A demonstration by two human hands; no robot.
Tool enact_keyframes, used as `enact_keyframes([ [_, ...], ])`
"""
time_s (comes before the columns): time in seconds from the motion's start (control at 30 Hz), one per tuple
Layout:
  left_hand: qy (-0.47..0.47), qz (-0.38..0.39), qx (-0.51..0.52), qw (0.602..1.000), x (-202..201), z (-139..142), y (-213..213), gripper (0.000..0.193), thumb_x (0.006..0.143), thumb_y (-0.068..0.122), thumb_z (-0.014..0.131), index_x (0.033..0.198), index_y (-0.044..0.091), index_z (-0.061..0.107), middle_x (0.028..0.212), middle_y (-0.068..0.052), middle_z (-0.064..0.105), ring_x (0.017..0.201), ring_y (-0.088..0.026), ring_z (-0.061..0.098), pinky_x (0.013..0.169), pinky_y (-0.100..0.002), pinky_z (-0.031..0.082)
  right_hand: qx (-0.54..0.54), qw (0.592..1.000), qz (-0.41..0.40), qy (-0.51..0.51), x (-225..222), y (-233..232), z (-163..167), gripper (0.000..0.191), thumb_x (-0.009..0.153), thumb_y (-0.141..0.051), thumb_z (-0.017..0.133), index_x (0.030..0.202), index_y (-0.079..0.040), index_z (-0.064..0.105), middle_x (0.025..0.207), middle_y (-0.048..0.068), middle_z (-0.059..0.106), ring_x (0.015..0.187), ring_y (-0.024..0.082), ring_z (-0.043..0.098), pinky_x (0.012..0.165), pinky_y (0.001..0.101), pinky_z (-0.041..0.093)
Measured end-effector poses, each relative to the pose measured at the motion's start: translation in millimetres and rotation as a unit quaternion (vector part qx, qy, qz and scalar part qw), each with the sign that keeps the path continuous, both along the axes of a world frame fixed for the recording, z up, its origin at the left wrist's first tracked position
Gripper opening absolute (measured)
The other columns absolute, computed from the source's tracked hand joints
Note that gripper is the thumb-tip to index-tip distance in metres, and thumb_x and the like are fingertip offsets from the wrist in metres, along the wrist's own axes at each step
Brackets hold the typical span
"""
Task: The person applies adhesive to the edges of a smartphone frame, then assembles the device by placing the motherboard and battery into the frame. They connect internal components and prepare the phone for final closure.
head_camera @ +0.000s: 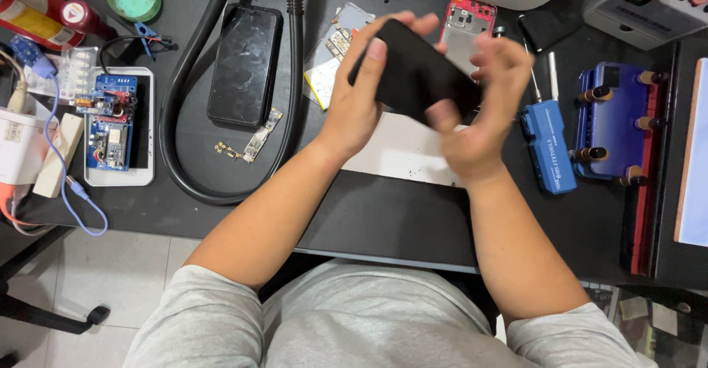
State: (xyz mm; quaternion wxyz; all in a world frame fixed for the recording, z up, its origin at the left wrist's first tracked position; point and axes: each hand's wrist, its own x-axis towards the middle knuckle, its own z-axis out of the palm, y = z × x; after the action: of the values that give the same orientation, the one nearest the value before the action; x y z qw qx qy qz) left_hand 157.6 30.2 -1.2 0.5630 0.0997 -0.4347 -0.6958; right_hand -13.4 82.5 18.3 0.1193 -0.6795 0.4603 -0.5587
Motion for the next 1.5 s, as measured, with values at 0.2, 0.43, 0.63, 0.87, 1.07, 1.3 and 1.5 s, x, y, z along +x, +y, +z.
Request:
enact_keyframes([
  [0.2,0.055,0.011,0.031,0.998,4,-1,-6,0.047,0.117,0.035,0.043,0.154,0.005,0.043,0.158,-0.009,0.047,0.143,-0.024,0.054,0.123,-0.041,0.045,0.148,0.881,0.161,-0.419,-9,-9,-15,0.024,0.11,-0.016,0.058,0.125,0.002,0.064,0.121,0.006,0.064,0.117,0.016,0.063,0.111,0.0302,0.048],
  [0.43,-0.016,0.037,0.041,0.998,7,-14,-14,0.029,0.115,0.014,0.063,0.137,-0.003,0.058,0.135,-0.018,0.065,0.127,-0.021,0.062,0.116,-0.039,0.049,0.075,0.904,0.144,-0.395,-24,-2,-23,0.02,0.114,-0.013,0.06,0.12,0.004,0.067,0.111,0.003,0.062,0.102,0.011,0.06,0.098,0.0245,0.048],
  [0.63,-0.05,0.0,0.088,0.995,2,-19,-13,0.034,0.108,0.021,0.062,0.134,-0.002,0.062,0.132,-0.019,0.069,0.122,-0.023,0.068,0.109,-0.037,0.056,0.026,0.967,0.048,-0.248,-24,3,-20,0.026,0.114,-0.017,0.063,0.122,0.006,0.07,0.111,0.007,0.062,0.102,0.012,0.058,0.091,0.0228,0.044],
  [0.87,-0.006,-0.048,0.173,0.984,-3,-28,-19,0.041,0.109,0.027,0.059,0.136,-0.003,0.057,0.132,-0.019,0.067,0.12,-0.024,0.067,0.106,-0.04,0.056,0.03,0.988,0.029,-0.15,-17,13,-2,0.034,0.112,-0.014,0.051,0.135,0.006,0.065,0.121,0.011,0.062,0.112,0.016,0.061,0.103,0.0268,0.047],
  [1.07,0.017,-0.072,0.164,0.984,-2,-33,-18,0.038,0.11,0.027,0.059,0.137,0.0,0.056,0.134,-0.018,0.067,0.123,-0.024,0.067,0.109,-0.042,0.055,0.038,0.988,0.013,-0.152,-14,18,4,0.037,0.111,-0.015,0.048,0.133,0.007,0.067,0.121,0.013,0.063,0.11,0.017,0.061,0.099,0.0261,0.047],
  [1.3,0.018,-0.067,0.138,0.988,1,-34,-18,0.033,0.11,0.023,0.061,0.135,0.002,0.06,0.133,-0.017,0.069,0.121,-0.024,0.068,0.111,-0.041,0.054,0.028,0.981,0.019,-0.19,-15,20,4,0.036,0.108,-0.018,0.051,0.126,0.007,0.07,0.115,0.013,0.065,0.107,0.018,0.063,0.099,0.0273,0.048],
  [1.5,0.008,-0.048,0.128,0.991,0,-34,-17,0.031,0.109,0.021,0.065,0.132,0.001,0.063,0.13,-0.017,0.07,0.12,-0.023,0.068,0.109,-0.039,0.054,0.014,0.989,-0.018,-0.144,-17,20,5,0.031,0.106,-0.013,0.051,0.118,0.006,0.072,0.112,0.014,0.067,0.105,0.019,0.063,0.099,0.0281,0.048],
])
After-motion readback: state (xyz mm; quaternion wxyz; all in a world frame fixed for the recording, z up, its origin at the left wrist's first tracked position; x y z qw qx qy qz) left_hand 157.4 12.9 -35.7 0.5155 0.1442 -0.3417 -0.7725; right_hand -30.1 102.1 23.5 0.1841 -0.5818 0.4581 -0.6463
